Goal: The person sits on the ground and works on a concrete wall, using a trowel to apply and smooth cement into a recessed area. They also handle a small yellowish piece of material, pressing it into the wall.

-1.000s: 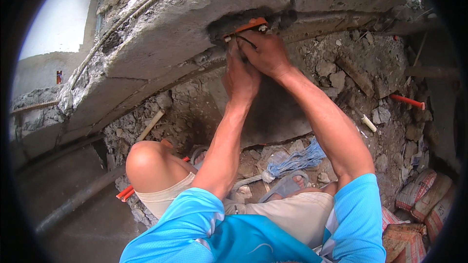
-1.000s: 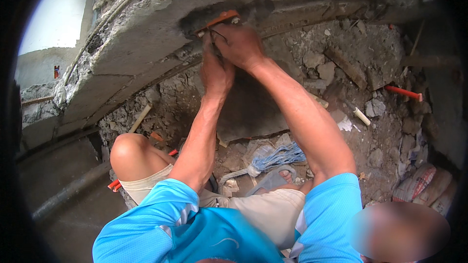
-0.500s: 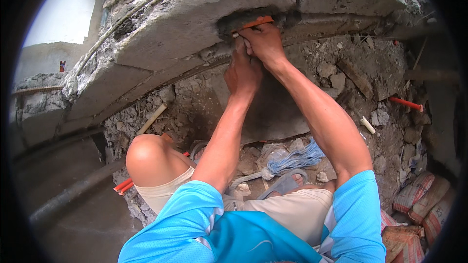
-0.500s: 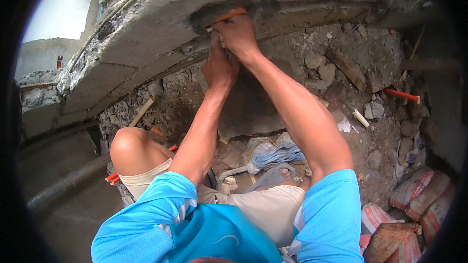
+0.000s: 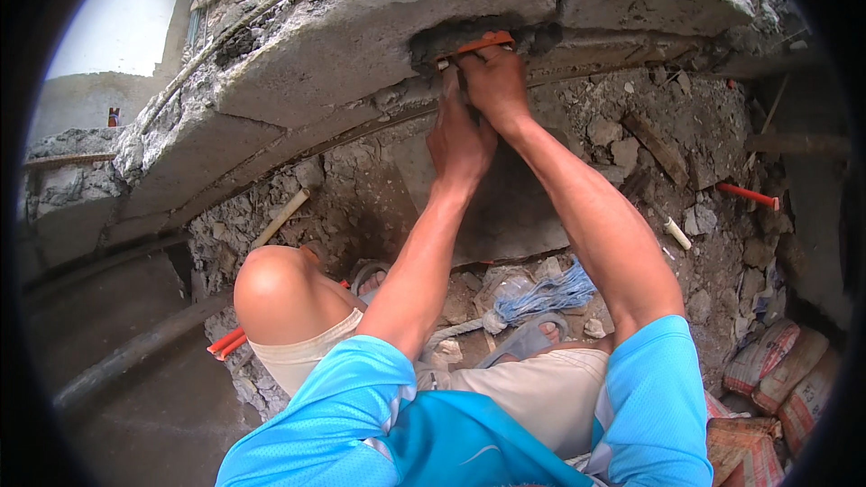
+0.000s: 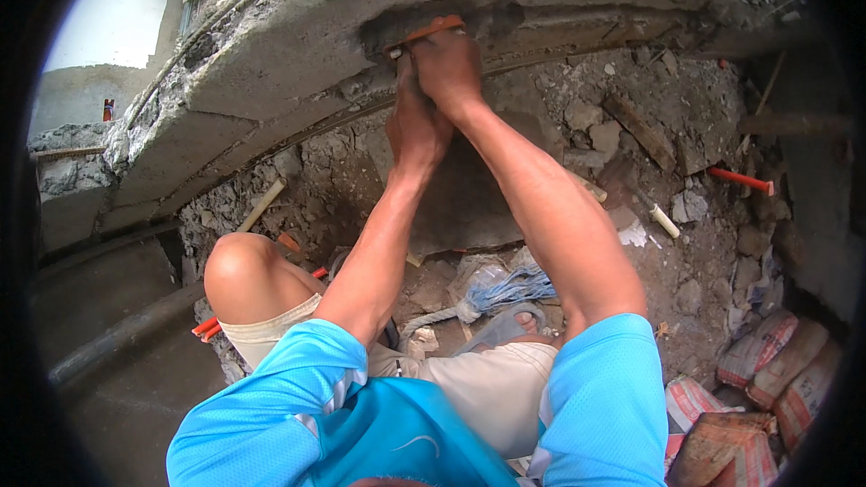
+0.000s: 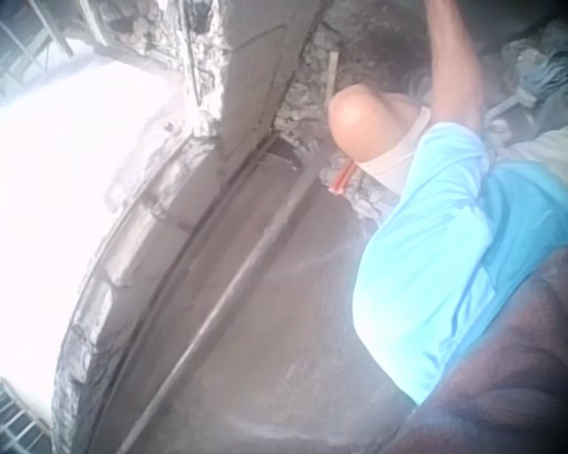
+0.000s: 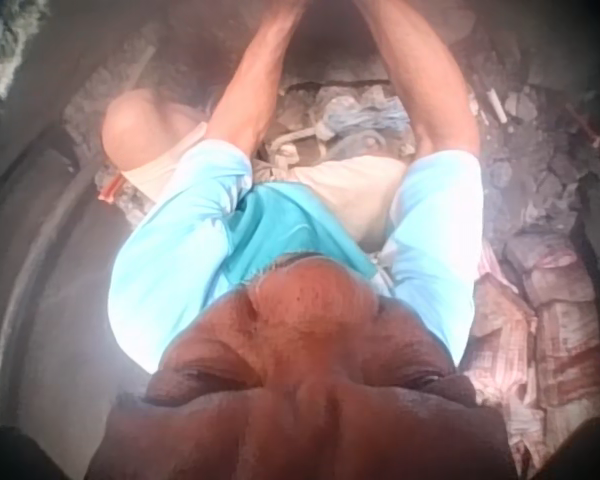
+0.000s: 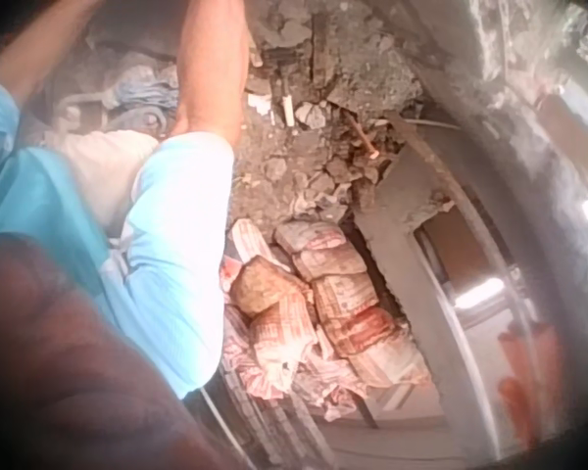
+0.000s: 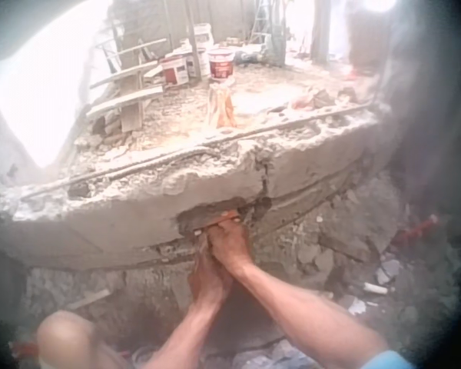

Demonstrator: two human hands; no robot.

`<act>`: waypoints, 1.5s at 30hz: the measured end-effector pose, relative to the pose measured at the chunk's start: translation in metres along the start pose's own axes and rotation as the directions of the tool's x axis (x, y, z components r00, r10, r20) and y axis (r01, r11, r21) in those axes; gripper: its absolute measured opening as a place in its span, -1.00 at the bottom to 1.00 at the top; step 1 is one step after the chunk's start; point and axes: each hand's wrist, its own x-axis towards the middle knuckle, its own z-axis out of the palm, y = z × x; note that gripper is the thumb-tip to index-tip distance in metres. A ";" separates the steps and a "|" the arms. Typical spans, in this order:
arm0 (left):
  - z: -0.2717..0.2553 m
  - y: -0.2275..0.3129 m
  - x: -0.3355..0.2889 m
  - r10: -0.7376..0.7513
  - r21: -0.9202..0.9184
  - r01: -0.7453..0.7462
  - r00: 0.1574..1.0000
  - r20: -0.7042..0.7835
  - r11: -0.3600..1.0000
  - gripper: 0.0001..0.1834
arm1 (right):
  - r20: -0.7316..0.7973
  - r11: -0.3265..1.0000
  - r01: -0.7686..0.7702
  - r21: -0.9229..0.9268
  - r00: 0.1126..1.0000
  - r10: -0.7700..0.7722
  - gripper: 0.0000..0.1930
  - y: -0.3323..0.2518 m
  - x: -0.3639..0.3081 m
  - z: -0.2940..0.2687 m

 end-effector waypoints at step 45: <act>-0.173 0.108 -0.070 0.052 0.127 -0.550 0.299 0.953 0.826 -0.56 | 0.223 0.939 -0.212 0.272 0.963 0.153 -0.82 -0.011 0.000 -0.010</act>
